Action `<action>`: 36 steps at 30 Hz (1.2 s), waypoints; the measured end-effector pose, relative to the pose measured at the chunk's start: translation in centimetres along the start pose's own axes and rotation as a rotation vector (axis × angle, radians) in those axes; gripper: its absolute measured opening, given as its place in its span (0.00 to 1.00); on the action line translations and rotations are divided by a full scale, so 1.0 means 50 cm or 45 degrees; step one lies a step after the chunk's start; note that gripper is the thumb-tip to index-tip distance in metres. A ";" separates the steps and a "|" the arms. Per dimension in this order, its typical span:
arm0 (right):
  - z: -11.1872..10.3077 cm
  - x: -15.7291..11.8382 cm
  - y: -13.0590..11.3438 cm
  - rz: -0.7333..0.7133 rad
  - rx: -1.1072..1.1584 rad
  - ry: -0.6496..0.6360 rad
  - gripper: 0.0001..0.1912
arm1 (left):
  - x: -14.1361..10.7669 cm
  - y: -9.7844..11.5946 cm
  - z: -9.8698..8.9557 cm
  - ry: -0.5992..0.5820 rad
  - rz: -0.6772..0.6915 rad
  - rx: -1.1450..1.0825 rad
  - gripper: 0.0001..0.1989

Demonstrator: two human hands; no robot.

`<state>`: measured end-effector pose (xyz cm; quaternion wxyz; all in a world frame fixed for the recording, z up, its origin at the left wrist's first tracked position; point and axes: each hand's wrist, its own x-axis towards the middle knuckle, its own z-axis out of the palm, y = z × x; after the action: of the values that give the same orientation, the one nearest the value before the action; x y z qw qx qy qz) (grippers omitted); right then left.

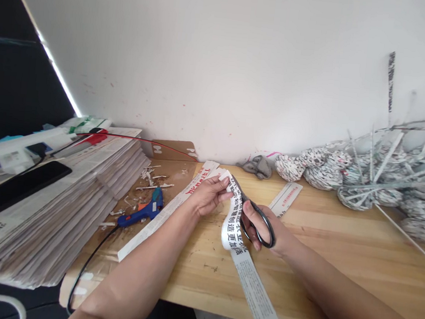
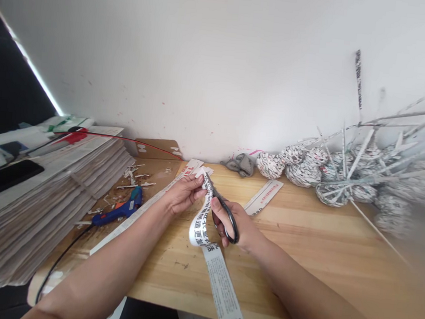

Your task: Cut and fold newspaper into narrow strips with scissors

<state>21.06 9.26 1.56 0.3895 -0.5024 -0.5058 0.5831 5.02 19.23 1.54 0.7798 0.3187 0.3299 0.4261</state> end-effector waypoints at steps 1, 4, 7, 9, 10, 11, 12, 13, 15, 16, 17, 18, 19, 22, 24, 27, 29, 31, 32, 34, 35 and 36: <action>0.000 0.000 0.000 -0.003 -0.010 -0.003 0.39 | 0.001 0.001 -0.001 0.003 0.007 -0.003 0.02; -0.005 0.003 0.004 0.005 -0.012 -0.012 0.38 | 0.003 0.003 -0.004 0.011 0.025 -0.010 0.02; -0.009 0.007 0.011 0.022 0.046 -0.046 0.37 | 0.004 0.000 -0.006 -0.008 0.007 0.009 0.04; -0.010 0.009 0.013 0.045 0.100 -0.092 0.37 | 0.003 -0.004 -0.006 -0.043 -0.035 0.038 0.05; -0.010 0.010 0.014 0.055 0.122 -0.109 0.38 | 0.002 -0.007 -0.005 -0.062 -0.057 0.053 0.06; -0.010 0.011 0.014 0.062 0.141 -0.119 0.39 | 0.001 -0.010 -0.005 -0.080 -0.075 0.066 0.07; -0.010 0.011 0.015 0.063 0.158 -0.126 0.39 | 0.000 -0.012 -0.004 -0.095 -0.087 0.075 0.07; -0.011 0.012 0.015 0.060 0.168 -0.130 0.40 | -0.001 -0.013 -0.004 -0.105 -0.092 0.082 0.07; -0.011 0.012 0.018 0.046 0.171 -0.133 0.40 | -0.001 -0.014 -0.004 -0.115 -0.089 0.094 0.08; -0.012 0.013 0.019 0.043 0.169 -0.135 0.40 | 0.000 -0.013 -0.004 -0.118 -0.085 0.100 0.08; -0.013 0.013 0.021 0.043 0.166 -0.132 0.40 | 0.000 -0.012 -0.005 -0.119 -0.081 0.107 0.08; -0.013 0.013 0.022 0.045 0.165 -0.125 0.40 | 0.001 -0.011 -0.005 -0.120 -0.077 0.114 0.08; -0.013 0.012 0.022 0.047 0.163 -0.115 0.40 | 0.002 -0.009 -0.006 -0.120 -0.072 0.122 0.08; -0.011 0.009 0.016 0.035 0.109 -0.068 0.39 | 0.002 -0.005 -0.008 -0.114 -0.049 0.150 0.11; -0.007 0.005 0.008 0.021 0.052 -0.030 0.40 | 0.001 -0.002 -0.007 -0.110 -0.024 0.168 0.13; -0.004 0.000 -0.007 -0.008 0.019 0.023 0.39 | -0.002 0.001 -0.006 -0.110 0.023 0.188 0.17; -0.010 -0.001 -0.017 -0.058 -0.022 0.094 0.39 | -0.002 0.003 -0.007 -0.102 0.067 0.188 0.18; -0.025 0.000 -0.028 -0.114 -0.091 0.200 0.38 | 0.001 0.007 -0.010 -0.080 0.123 0.175 0.18; -0.038 0.002 -0.034 -0.135 -0.111 0.252 0.37 | 0.004 0.010 -0.013 -0.064 0.152 0.165 0.17; -0.070 0.007 -0.045 -0.159 -0.227 0.363 0.34 | 0.008 0.015 -0.018 -0.032 0.204 0.145 0.16; -0.089 0.009 -0.050 -0.163 -0.361 0.431 0.31 | 0.010 0.018 -0.020 -0.017 0.226 0.135 0.16; -0.110 0.012 -0.054 -0.166 -0.639 0.540 0.29 | 0.012 0.020 -0.022 -0.006 0.243 0.126 0.15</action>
<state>26.16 11.44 4.19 0.3867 -0.6593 -0.5726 0.2966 3.94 20.44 1.51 0.7196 0.3877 0.3169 0.4811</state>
